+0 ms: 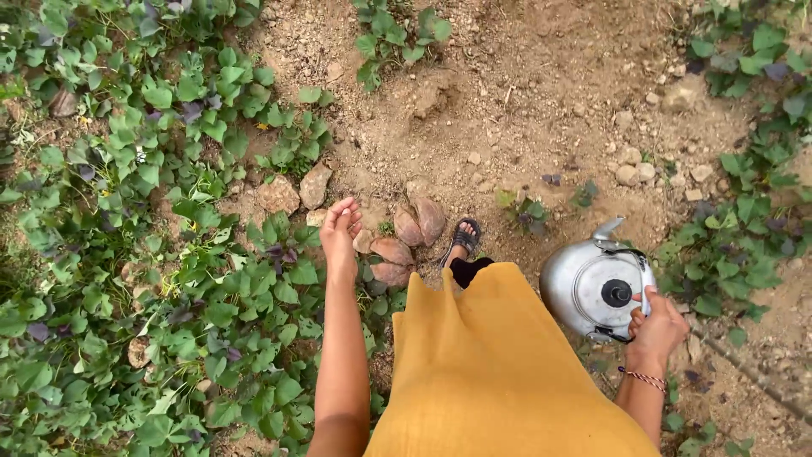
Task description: Water the plants in the garden using a kettle.
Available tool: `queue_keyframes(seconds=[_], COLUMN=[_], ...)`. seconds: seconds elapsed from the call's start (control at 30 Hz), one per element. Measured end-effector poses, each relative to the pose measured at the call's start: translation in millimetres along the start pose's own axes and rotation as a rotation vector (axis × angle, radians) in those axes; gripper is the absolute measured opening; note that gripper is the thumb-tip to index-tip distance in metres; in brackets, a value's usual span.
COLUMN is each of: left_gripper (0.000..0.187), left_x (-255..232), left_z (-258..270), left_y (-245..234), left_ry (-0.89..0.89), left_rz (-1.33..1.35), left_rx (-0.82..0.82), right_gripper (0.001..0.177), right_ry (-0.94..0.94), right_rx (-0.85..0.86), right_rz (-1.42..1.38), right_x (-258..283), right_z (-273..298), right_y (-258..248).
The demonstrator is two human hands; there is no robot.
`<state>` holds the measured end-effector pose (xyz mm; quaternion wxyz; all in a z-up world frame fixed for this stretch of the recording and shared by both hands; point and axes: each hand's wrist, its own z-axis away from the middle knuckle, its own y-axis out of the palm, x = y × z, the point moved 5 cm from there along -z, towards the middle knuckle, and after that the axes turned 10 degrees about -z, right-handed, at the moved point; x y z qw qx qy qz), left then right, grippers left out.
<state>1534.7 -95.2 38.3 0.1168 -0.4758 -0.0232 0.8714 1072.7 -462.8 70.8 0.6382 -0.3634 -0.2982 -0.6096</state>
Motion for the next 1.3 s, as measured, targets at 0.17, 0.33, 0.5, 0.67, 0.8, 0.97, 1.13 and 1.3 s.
queue_keyframes(seconds=[0.17,0.33,0.5,0.67,0.8,0.97,1.13,1.3], left_gripper=[0.026,0.026,0.026,0.025,0.025,0.024,0.024,0.024], left_x=[-4.1,-12.6,-23.8,-53.5,-65.4,-81.2,-111.3,-165.5], left_z=[-15.5,-0.4,-9.8,-36.8,-72.8,-135.5,-194.3,-244.3], left_y=[-14.0,-27.2,-21.7,0.7,17.5,28.3,27.0,36.7], left_ry=[-0.027,0.002,-0.003,0.038,0.037,-0.021,-0.050,-0.081], left_rz=[0.054,0.132,0.183,0.196,0.198,0.203,0.180,0.068], left_rx=[-0.071,-0.153,-0.170,-0.155,-0.126,-0.115,-0.100,-0.085], right_gripper=[0.021,0.013,0.015,0.015,0.017,0.019,0.027,0.033], right_ry=[0.000,-0.114,-0.163,-0.225,-0.260,-0.289,-0.246,-0.324], right_rx=[0.120,0.309,0.528,0.676,0.721,0.759,0.774,0.729], right_rz=[0.117,0.287,0.269,0.304,0.340,0.449,0.471,0.465], right_x=[22.9,60.3,68.1,73.4,65.0,37.6,29.4,14.4], right_z=[-32.3,-33.5,-56.9,-58.4,-63.3,-94.9,-77.7,-89.1], right_y=[75.1,157.4,236.8,322.2,383.5,457.3,520.8,580.9])
